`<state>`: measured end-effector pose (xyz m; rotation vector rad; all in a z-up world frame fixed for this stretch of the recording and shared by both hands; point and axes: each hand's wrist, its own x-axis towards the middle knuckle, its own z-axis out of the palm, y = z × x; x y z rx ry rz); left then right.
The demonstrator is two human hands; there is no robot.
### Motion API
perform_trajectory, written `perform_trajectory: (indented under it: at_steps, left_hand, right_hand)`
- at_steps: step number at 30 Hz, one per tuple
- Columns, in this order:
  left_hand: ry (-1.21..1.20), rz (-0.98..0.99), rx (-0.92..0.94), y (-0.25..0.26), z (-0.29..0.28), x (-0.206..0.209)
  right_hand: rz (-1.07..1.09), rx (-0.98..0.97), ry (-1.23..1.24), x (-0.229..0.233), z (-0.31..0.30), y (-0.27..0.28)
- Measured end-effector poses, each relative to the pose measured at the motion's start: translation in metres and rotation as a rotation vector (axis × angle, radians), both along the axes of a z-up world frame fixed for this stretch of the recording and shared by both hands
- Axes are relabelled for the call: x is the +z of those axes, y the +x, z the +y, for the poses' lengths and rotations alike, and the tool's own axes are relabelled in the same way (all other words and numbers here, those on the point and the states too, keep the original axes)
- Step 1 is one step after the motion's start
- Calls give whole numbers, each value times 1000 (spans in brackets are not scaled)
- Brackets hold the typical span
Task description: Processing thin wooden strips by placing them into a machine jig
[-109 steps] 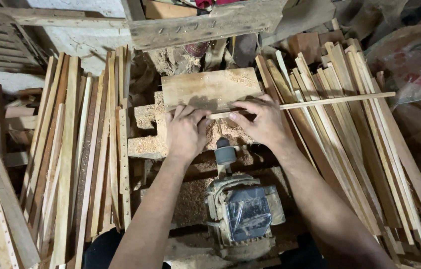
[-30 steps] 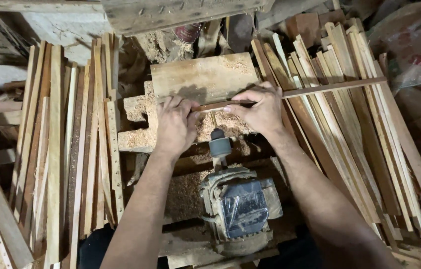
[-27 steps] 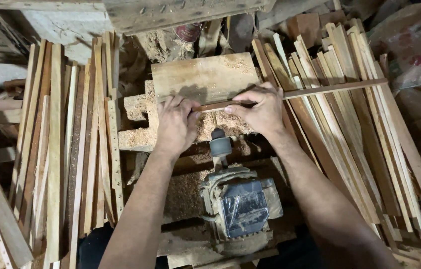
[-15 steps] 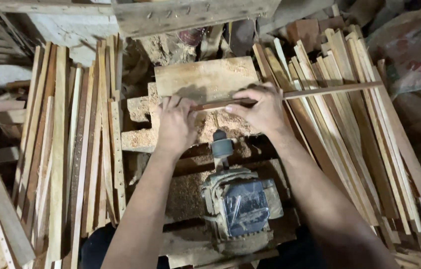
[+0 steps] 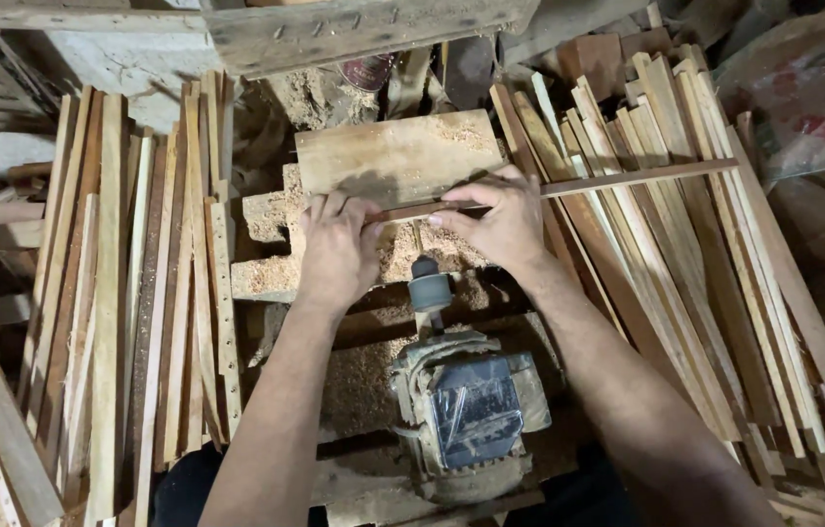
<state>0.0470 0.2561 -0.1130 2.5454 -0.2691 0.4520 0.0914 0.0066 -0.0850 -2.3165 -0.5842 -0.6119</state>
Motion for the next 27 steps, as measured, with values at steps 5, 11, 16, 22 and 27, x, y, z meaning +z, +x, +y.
perform_trajectory:
  at_steps: [5, 11, 16, 22, 27]
  left_hand:
    - [-4, -32, -12, -1, 0, 1]
    - [-15, -29, -49, -4, 1, 14]
    - [-24, -53, -70, -3, 4, 8]
    - [-55, -70, -111, -5, 6, 0]
    - [18, -93, 10, 4, 11, -12]
  right_hand:
    - [23, 0, 11, 3, 3, -3]
    - [-35, 18, 30, -5, 1, 2]
    - [-32, 10, 35, -12, 0, 5]
    - [-20, 36, 81, -16, 0, 1]
    - [-78, 16, 13, 51, 8, -20]
